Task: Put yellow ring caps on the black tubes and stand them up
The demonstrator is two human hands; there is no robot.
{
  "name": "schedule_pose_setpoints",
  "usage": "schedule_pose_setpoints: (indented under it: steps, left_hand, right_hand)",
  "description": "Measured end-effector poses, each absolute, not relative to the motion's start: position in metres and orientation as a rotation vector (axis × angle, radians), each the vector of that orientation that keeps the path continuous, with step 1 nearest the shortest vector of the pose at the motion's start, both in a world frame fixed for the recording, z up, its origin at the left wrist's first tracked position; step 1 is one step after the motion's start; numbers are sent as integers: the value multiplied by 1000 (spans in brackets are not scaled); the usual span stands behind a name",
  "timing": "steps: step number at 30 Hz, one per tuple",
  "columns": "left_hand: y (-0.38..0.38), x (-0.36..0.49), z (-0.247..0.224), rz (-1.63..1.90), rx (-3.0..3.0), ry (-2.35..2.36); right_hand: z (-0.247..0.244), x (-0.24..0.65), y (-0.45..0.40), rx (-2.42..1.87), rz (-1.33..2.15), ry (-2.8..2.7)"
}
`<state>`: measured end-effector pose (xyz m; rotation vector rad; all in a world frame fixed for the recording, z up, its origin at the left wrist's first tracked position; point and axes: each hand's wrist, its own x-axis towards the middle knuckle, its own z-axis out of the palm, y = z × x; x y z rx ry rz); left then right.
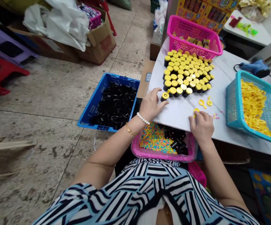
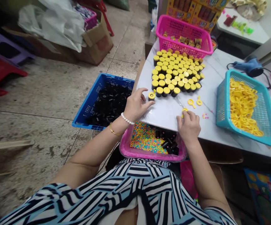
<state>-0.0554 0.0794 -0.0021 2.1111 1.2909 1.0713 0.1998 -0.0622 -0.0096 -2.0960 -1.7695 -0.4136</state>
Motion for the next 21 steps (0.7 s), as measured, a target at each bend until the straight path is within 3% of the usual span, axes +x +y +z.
schedule_pose_setpoints:
  steps: [4, 7, 14, 21]
  left_hand:
    - [76, -54, 0, 1127, 2142, 1302]
    - [82, -52, 1, 1083, 2141, 1274]
    - [69, -57, 2, 873, 2323, 627]
    - [64, -58, -4, 837, 2333, 595]
  right_hand:
    - [-12, 181, -70, -1997, -330, -1683]
    - [4, 168, -60, -1857, -61, -1565]
    - [40, 147, -5, -1437, 1551, -914]
    - [40, 153, 24, -1465, 1847, -994]
